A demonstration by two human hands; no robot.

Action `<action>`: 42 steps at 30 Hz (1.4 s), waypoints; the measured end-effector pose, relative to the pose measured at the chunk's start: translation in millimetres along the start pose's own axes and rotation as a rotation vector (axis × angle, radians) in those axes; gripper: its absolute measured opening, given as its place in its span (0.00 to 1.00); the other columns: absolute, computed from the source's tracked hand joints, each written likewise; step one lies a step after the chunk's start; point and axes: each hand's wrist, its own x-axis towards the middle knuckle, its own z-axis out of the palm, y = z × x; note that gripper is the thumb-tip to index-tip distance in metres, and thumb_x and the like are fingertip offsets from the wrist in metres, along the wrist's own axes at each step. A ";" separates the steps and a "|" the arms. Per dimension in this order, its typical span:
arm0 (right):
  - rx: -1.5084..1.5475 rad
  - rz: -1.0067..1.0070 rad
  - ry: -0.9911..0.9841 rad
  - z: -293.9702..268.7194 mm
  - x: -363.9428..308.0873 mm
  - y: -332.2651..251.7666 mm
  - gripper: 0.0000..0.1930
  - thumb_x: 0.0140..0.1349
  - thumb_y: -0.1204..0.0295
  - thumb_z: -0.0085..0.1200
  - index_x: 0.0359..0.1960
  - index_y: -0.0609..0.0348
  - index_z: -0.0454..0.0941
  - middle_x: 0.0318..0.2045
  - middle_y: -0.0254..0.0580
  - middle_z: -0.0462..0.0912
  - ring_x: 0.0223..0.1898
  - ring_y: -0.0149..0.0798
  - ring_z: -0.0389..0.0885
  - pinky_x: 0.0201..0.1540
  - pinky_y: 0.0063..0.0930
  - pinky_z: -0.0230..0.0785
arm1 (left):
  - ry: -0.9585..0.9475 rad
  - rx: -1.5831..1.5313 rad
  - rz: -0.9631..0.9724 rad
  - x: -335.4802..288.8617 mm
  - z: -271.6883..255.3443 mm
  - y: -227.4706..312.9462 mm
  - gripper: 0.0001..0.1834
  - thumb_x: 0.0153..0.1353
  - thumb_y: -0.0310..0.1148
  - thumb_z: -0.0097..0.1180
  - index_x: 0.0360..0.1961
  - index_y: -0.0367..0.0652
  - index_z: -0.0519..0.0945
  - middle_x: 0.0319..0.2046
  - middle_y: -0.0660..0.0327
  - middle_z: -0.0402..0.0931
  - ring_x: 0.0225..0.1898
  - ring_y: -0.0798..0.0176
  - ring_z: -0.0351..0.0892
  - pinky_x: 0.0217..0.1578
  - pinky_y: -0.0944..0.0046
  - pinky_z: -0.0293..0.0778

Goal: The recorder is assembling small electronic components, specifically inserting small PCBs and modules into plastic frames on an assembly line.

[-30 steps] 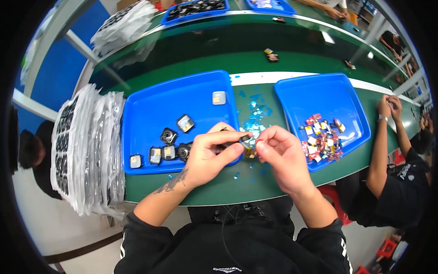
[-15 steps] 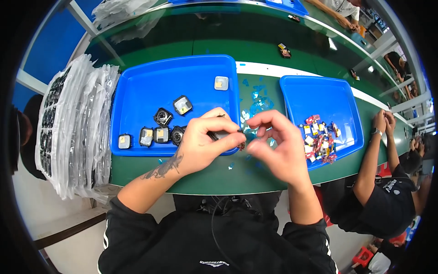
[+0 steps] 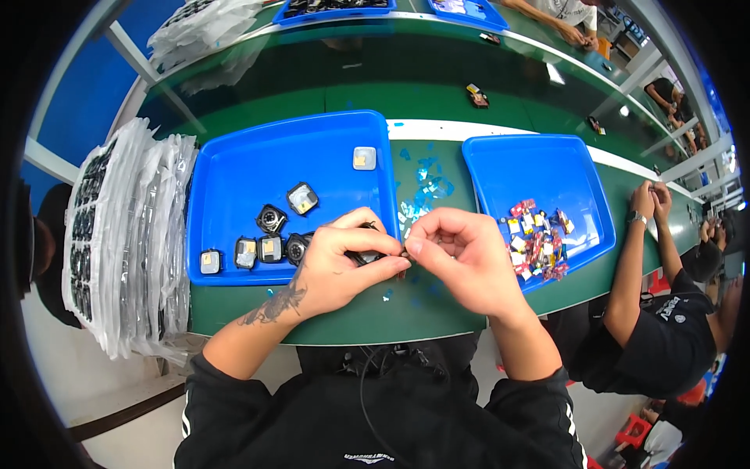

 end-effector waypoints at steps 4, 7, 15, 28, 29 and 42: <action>-0.139 0.039 -0.058 -9.0 0.0 -5.7 0.03 0.61 0.79 0.56 0.32 0.68 0.77 0.29 0.31 0.78 0.33 0.19 0.74 0.36 0.14 0.68 | 0.077 0.109 0.107 0.9 0.2 -1.0 0.08 0.49 0.26 0.69 0.32 0.41 0.85 0.28 0.62 0.74 0.30 0.66 0.76 0.29 0.69 0.71; -0.154 0.134 -0.156 -12.2 15.8 -5.2 0.06 0.64 0.74 0.54 0.31 0.65 0.77 0.26 0.29 0.77 0.30 0.18 0.71 0.33 0.13 0.65 | 0.178 0.629 0.512 3.7 -4.2 -6.0 0.13 0.39 0.28 0.71 0.29 0.46 0.83 0.26 0.62 0.72 0.24 0.59 0.75 0.23 0.64 0.71; -0.618 -0.201 0.157 -15.4 31.1 29.9 0.07 0.65 0.71 0.53 0.37 0.62 0.73 0.26 0.34 0.77 0.28 0.26 0.75 0.30 0.21 0.67 | 0.218 0.648 0.463 3.2 2.5 -2.3 0.11 0.42 0.27 0.70 0.31 0.45 0.84 0.25 0.62 0.73 0.24 0.64 0.75 0.22 0.67 0.71; -0.148 -0.376 0.260 9.8 9.4 32.2 0.06 0.58 0.83 0.57 0.38 0.67 0.79 0.39 0.41 0.76 0.35 0.28 0.77 0.35 0.19 0.73 | 0.134 -0.016 0.025 4.7 5.3 -7.1 0.17 0.59 0.23 0.59 0.50 0.37 0.79 0.34 0.61 0.75 0.33 0.71 0.73 0.36 0.71 0.71; -0.132 -0.406 0.265 6.6 9.3 29.7 0.06 0.60 0.83 0.55 0.39 0.69 0.78 0.42 0.43 0.74 0.35 0.29 0.77 0.36 0.20 0.74 | 0.119 -0.418 -0.178 5.0 6.4 -0.5 0.26 0.63 0.22 0.53 0.63 0.37 0.66 0.40 0.59 0.75 0.36 0.70 0.75 0.38 0.71 0.72; -0.698 -0.497 0.467 30.4 8.3 19.6 0.10 0.53 0.83 0.61 0.38 0.60 0.83 0.29 0.40 0.81 0.22 0.28 0.75 0.24 0.17 0.66 | 0.215 -0.548 -0.091 -1.4 24.6 -2.3 0.24 0.66 0.19 0.46 0.63 0.31 0.64 0.60 0.52 0.67 0.58 0.63 0.71 0.60 0.64 0.67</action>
